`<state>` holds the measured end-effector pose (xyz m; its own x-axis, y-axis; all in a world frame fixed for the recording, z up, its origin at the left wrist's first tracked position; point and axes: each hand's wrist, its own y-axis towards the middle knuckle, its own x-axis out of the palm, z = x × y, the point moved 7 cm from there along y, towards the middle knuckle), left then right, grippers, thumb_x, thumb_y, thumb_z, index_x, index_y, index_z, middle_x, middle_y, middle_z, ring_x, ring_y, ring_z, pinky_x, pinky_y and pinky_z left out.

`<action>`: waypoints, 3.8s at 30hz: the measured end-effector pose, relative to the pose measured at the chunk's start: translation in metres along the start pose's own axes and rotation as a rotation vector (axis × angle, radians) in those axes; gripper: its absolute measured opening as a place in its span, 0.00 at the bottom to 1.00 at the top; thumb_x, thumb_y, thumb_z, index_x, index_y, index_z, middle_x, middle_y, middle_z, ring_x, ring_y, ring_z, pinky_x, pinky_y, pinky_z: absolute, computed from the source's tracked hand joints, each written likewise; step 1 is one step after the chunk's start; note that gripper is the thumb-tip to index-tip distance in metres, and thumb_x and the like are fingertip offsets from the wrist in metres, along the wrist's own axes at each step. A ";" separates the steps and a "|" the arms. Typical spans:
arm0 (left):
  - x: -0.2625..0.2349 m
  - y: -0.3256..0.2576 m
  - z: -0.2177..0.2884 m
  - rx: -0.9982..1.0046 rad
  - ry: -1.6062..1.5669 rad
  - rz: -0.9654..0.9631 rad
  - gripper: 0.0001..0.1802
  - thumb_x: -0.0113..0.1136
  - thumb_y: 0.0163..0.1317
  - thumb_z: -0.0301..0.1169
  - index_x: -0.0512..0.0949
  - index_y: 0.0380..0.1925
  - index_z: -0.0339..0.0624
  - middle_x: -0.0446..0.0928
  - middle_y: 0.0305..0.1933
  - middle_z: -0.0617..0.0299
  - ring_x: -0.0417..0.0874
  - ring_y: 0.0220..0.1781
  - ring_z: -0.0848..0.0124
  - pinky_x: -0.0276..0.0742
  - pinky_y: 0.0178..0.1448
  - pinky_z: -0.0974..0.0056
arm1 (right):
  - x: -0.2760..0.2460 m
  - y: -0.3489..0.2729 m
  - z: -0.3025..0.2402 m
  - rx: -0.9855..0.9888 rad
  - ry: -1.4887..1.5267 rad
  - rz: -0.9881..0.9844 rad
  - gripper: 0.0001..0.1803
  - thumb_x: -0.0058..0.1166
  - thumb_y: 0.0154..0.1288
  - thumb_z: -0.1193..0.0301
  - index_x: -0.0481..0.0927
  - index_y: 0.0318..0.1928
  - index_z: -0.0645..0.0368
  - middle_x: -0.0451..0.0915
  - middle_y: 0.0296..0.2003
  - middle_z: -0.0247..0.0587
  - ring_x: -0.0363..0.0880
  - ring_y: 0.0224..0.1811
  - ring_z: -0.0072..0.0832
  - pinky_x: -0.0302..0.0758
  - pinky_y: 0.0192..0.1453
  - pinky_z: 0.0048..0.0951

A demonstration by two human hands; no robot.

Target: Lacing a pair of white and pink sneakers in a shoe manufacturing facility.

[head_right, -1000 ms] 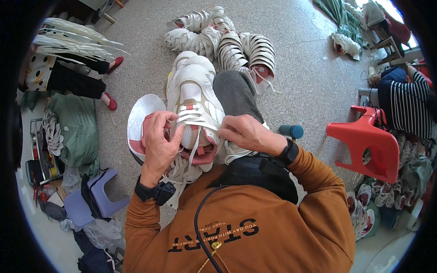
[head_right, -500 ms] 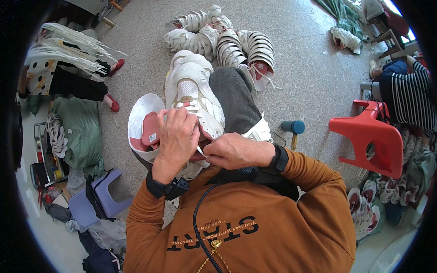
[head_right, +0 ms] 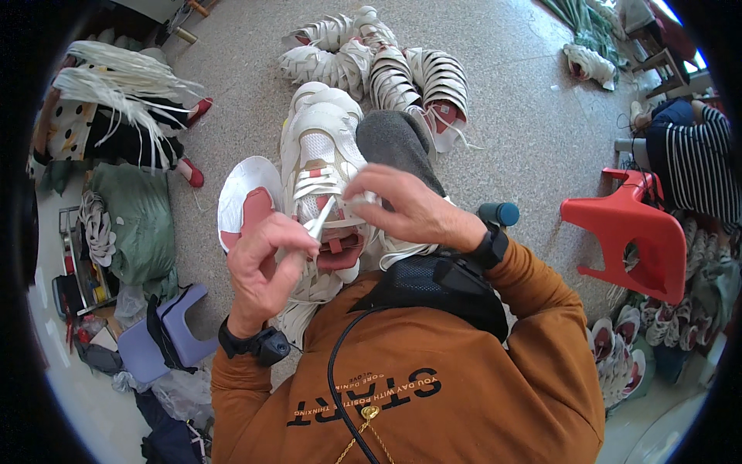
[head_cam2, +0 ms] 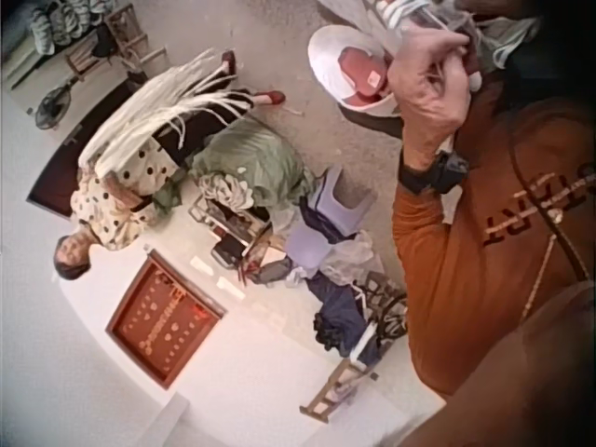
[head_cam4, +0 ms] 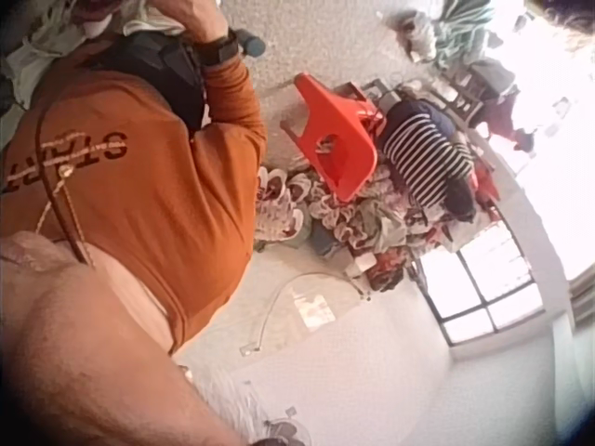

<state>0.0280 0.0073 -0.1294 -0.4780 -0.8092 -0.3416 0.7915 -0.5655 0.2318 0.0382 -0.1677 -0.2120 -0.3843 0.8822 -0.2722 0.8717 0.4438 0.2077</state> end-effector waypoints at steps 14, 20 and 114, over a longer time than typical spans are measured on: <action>0.024 -0.017 -0.039 0.128 0.962 0.019 0.20 0.62 0.56 0.21 0.80 0.51 0.41 0.76 0.55 0.55 0.75 0.61 0.54 0.64 0.72 0.47 | -0.091 -0.023 0.006 0.033 0.888 0.136 0.08 0.50 0.79 0.70 0.77 0.49 0.60 0.77 0.30 0.30 0.75 0.27 0.17 0.74 0.33 0.18; 0.023 -0.023 -0.033 0.178 0.806 -0.043 0.05 0.61 0.59 0.25 0.77 0.36 0.43 0.77 0.44 0.58 0.78 0.54 0.60 0.62 0.73 0.43 | -0.165 -0.100 0.046 0.120 0.907 0.616 0.08 0.49 0.81 0.68 0.75 0.51 0.58 0.74 0.31 0.28 0.62 0.22 0.11 0.63 0.28 0.17; 0.071 -0.055 -0.133 -0.682 -1.423 0.549 0.17 0.63 0.69 0.35 0.76 0.57 0.53 0.82 0.50 0.65 0.85 0.48 0.67 0.85 0.48 0.51 | 0.039 0.077 -0.006 0.308 -0.158 -0.344 0.08 0.58 0.73 0.72 0.80 0.43 0.66 0.80 0.28 0.35 0.78 0.32 0.20 0.78 0.39 0.28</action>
<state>0.0013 0.0025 -0.2873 0.2548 -0.5804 0.7734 0.7981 -0.3253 -0.5071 0.0879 -0.0982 -0.2006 -0.6361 0.6469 -0.4206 0.7607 0.6172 -0.2011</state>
